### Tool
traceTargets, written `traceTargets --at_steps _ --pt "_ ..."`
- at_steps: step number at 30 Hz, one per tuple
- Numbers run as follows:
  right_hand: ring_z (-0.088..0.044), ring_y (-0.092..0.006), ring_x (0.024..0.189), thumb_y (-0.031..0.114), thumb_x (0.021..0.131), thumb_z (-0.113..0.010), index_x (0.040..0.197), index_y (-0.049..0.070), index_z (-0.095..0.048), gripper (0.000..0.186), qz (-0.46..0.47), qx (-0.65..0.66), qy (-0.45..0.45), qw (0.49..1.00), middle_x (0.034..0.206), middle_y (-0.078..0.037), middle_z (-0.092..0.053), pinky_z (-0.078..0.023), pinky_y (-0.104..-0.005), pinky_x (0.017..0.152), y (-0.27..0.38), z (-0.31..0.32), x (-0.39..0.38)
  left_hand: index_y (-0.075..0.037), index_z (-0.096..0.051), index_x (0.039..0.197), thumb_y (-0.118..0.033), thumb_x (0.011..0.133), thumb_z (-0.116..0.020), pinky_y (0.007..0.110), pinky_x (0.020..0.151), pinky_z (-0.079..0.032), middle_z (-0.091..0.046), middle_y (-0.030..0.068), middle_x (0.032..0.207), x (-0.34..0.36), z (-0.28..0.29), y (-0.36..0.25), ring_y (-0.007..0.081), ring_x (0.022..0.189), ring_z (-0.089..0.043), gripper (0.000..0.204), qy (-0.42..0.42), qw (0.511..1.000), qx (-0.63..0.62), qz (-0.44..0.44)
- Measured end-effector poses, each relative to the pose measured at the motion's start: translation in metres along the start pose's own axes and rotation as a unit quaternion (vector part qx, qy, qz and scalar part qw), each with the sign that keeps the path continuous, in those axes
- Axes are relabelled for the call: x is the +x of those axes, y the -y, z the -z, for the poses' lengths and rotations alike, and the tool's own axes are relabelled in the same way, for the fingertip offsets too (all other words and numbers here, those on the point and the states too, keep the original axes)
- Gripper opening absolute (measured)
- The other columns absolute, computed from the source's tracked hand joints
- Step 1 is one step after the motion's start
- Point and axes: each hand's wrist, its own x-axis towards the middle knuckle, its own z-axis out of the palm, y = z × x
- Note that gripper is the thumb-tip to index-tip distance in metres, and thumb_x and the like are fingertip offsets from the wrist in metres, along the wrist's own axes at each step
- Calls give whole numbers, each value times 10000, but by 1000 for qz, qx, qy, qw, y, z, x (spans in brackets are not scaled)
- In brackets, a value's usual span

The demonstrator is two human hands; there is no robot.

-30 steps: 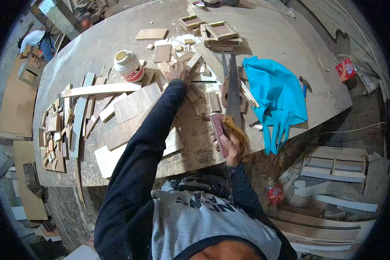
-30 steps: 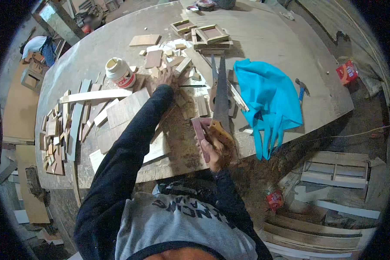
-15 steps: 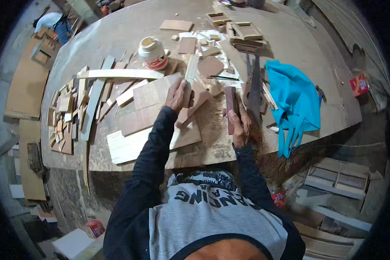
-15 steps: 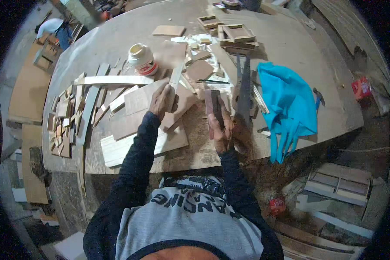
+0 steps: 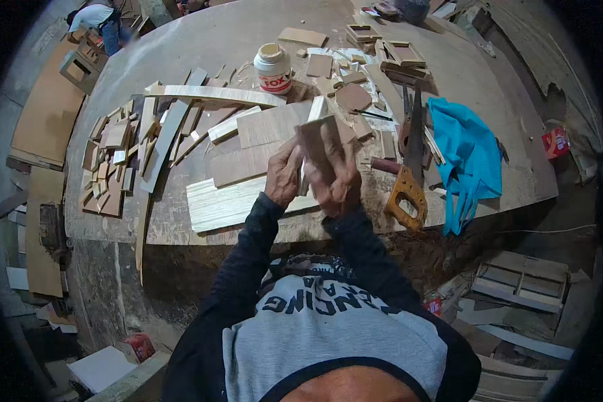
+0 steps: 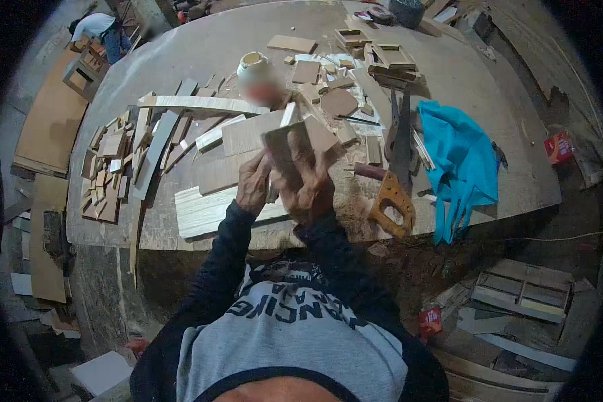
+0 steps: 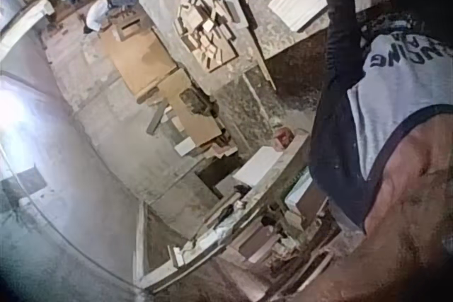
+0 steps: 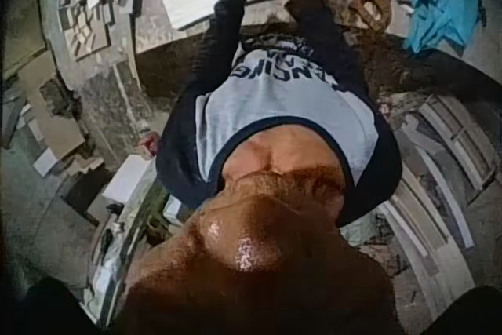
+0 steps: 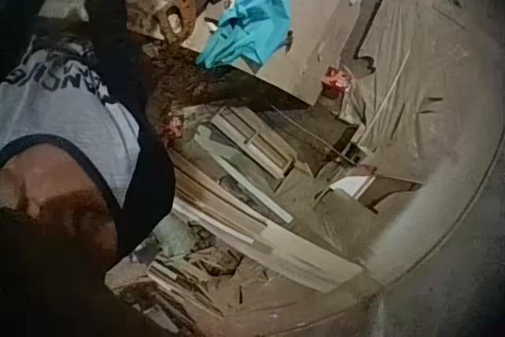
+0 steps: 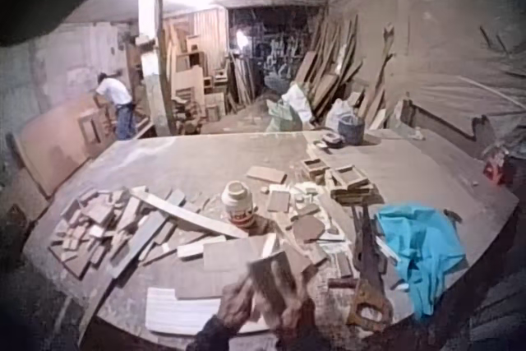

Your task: The person cuts a piece of wood using a hand saw, sands wooden pieces with a sanding block, and fits the pieces together on the workbench.

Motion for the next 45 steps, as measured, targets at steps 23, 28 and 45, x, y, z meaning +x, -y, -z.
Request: traceTargets --at_steps 23,28,45 --pt "-581 -171 914 308 887 -498 1387 46 -404 572 -244 233 -1 941 1058 -117 -606 -456 -297 839 4 36 -25 -44 -334 1386 -269 949 -466 273 538 -503 -570 72 851 -34 23 -18 147 640 -568 509 122 973 -156 117" --pt "-550 -239 1011 208 858 -537 1401 52 -376 588 -146 196 39 969 1085 -151 -533 -428 -363 900 34 40 -21 -91 -350 1372 -309 963 -465 220 426 -421 -554 46 798 -35 17 -17 89 527 -506 477 106 985 -92 104" --pt "-645 -273 793 307 861 -557 1243 -76 -488 546 -245 136 143 949 990 -252 -603 -524 -352 612 2 30 42 -99 -358 1411 -54 908 -507 287 569 -443 -554 144 657 -58 7 -24 187 568 -538 526 68 959 275 -19"
